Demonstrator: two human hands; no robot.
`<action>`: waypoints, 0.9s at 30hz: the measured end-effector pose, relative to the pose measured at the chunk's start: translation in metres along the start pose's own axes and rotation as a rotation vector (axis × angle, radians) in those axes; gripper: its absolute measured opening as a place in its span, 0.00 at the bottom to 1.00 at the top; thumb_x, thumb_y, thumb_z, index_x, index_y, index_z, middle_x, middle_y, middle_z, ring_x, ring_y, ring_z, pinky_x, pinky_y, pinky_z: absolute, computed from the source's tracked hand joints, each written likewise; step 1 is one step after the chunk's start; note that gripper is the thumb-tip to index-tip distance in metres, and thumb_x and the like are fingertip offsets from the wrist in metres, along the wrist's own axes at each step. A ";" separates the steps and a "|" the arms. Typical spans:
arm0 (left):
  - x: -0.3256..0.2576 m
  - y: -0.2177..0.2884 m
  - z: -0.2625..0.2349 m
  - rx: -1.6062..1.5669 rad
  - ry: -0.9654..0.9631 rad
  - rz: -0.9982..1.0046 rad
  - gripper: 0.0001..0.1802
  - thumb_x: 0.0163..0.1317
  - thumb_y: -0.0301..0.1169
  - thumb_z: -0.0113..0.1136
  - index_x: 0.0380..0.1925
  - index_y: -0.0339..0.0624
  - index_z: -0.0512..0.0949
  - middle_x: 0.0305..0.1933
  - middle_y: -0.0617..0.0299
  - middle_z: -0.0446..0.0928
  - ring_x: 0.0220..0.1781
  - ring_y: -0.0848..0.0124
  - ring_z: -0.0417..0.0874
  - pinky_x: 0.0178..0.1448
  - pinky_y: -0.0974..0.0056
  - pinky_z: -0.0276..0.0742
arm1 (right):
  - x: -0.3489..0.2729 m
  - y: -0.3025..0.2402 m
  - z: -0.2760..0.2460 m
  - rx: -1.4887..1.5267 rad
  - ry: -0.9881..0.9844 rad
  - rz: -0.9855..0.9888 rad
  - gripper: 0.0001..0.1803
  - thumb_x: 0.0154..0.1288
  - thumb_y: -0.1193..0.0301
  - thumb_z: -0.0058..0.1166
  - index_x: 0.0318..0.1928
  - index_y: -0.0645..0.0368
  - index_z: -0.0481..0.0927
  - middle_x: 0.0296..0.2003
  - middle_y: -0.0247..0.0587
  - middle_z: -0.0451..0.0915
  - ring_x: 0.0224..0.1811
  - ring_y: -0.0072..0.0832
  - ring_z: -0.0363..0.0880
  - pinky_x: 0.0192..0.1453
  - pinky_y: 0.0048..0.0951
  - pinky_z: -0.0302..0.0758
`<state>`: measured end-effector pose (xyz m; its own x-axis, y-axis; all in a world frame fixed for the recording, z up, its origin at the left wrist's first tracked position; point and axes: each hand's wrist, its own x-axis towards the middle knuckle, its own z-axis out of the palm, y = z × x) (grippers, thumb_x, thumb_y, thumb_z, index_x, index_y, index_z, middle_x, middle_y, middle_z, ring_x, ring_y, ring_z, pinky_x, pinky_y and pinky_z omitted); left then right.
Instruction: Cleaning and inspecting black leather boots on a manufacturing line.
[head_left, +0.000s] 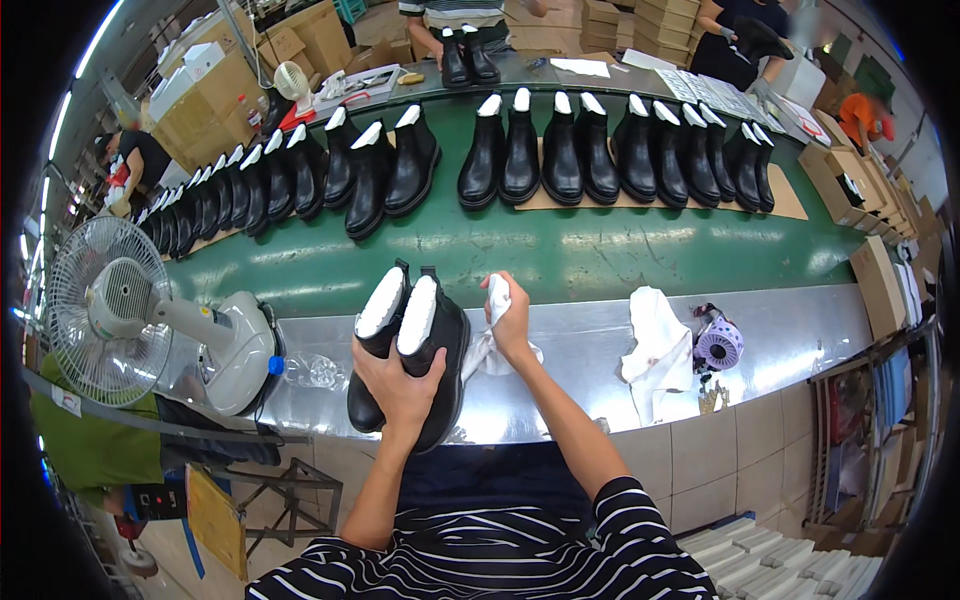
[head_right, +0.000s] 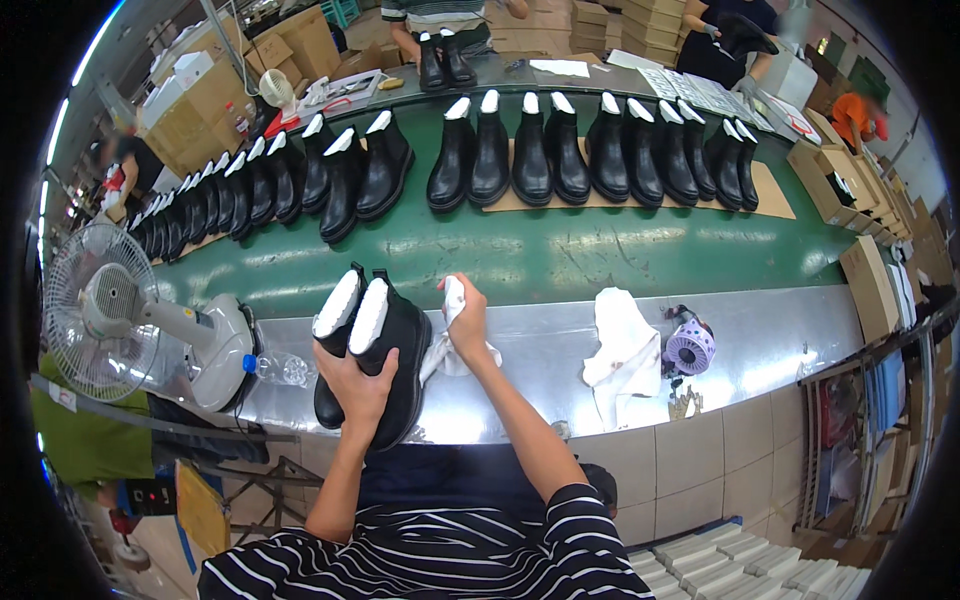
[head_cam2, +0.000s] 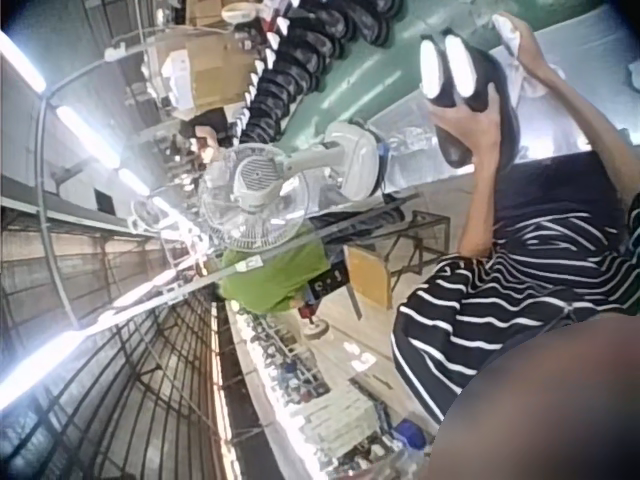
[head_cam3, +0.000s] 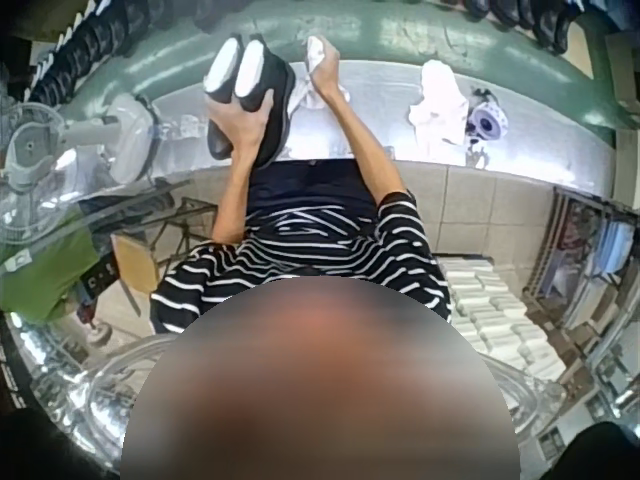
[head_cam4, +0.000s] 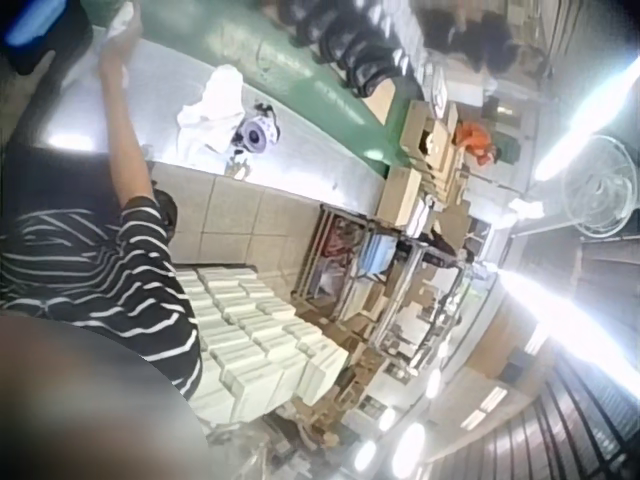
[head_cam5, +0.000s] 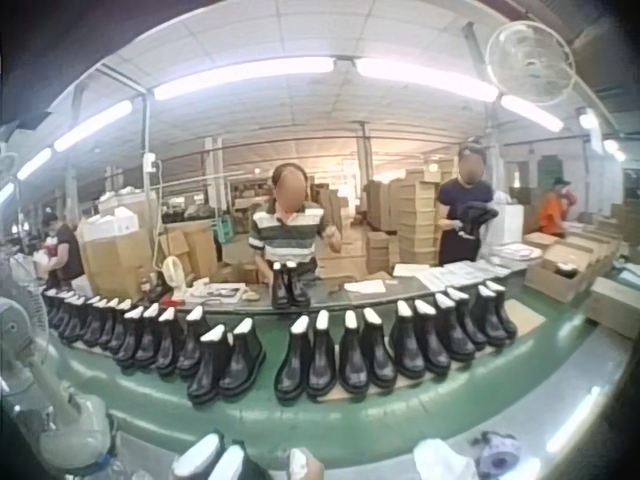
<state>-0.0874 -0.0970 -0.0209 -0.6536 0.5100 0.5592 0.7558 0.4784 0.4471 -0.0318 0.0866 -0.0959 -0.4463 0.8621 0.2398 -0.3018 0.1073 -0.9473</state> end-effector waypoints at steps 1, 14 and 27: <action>0.001 -0.001 -0.001 0.001 -0.001 -0.005 0.34 0.46 0.47 0.76 0.46 0.29 0.81 0.66 0.32 0.58 0.67 0.36 0.61 0.69 0.40 0.57 | 0.000 0.001 0.000 0.057 -0.004 0.027 0.08 0.74 0.70 0.44 0.36 0.56 0.75 0.16 0.21 0.61 0.15 0.10 0.57 0.19 0.19 0.50; 0.029 -0.017 -0.006 -0.128 0.010 -0.085 0.28 0.50 0.42 0.74 0.49 0.36 0.81 0.57 0.41 0.67 0.59 0.43 0.71 0.63 0.48 0.68 | 0.017 0.002 -0.022 0.429 0.141 0.218 0.09 0.77 0.68 0.40 0.38 0.54 0.72 0.16 0.22 0.60 0.16 0.12 0.56 0.19 0.20 0.49; 0.232 -0.020 0.047 -0.302 -0.637 0.655 0.27 0.44 0.40 0.76 0.43 0.35 0.85 0.70 0.44 0.59 0.66 0.47 0.69 0.71 0.56 0.66 | 0.040 -0.002 -0.043 0.520 0.365 0.179 0.13 0.78 0.62 0.37 0.41 0.56 0.69 0.15 0.26 0.54 0.13 0.15 0.49 0.18 0.23 0.46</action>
<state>-0.2559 0.0455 0.0671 0.0698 0.9457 0.3173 0.8987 -0.1977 0.3915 -0.0123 0.1424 -0.0933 -0.2405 0.9668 -0.0863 -0.6576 -0.2277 -0.7181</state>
